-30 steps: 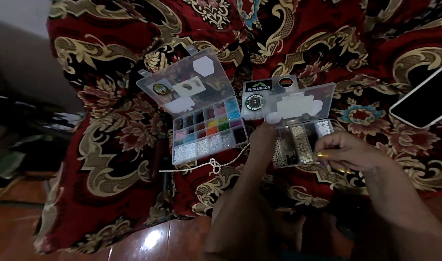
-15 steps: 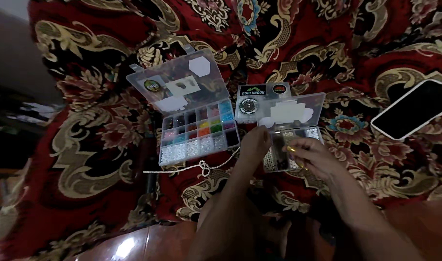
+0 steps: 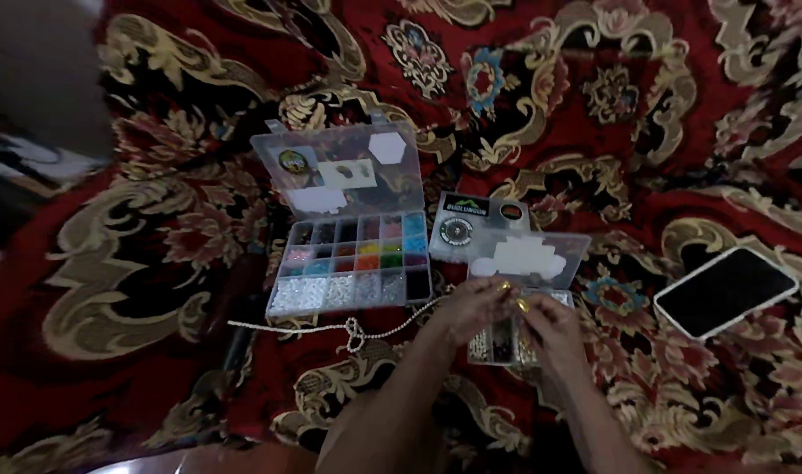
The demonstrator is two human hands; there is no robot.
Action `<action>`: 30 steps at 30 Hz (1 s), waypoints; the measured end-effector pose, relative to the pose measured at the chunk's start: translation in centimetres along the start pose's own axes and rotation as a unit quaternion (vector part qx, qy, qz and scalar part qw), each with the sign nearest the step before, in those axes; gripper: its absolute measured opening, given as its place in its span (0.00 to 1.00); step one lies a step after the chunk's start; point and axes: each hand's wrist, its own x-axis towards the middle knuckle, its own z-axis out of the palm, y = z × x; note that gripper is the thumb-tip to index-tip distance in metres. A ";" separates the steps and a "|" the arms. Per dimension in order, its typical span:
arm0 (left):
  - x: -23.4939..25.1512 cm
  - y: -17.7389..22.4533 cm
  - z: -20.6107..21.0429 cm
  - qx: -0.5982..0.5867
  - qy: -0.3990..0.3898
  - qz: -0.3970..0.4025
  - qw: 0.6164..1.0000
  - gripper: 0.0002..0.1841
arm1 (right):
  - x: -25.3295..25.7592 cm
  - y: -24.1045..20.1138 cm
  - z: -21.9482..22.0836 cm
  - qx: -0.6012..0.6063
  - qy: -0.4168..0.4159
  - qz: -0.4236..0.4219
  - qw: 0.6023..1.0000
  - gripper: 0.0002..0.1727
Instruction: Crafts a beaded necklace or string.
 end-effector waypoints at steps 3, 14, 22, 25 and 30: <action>0.0 -0.1 -0.2 -0.022 -0.019 -0.024 0.999 0.12 | -0.2 0.3 0.4 -0.009 0.001 -0.026 1.000 0.10; -0.1 -0.2 -0.4 -0.037 -0.035 -0.042 0.998 0.12 | -0.9 1.1 0.4 -0.120 0.041 -0.126 0.984 0.05; 0.2 -0.4 -0.2 -0.014 -0.033 -0.049 0.998 0.12 | -1.1 1.3 0.2 -0.145 0.053 -0.135 0.979 0.07; 0.4 -0.6 -0.3 -0.005 -0.040 -0.049 0.998 0.12 | -1.2 1.2 0.1 -0.159 0.054 -0.121 0.978 0.07; 0.4 -0.8 -0.2 -0.006 -0.033 -0.053 0.998 0.12 | -1.2 1.1 0.2 -0.169 0.063 -0.110 0.977 0.07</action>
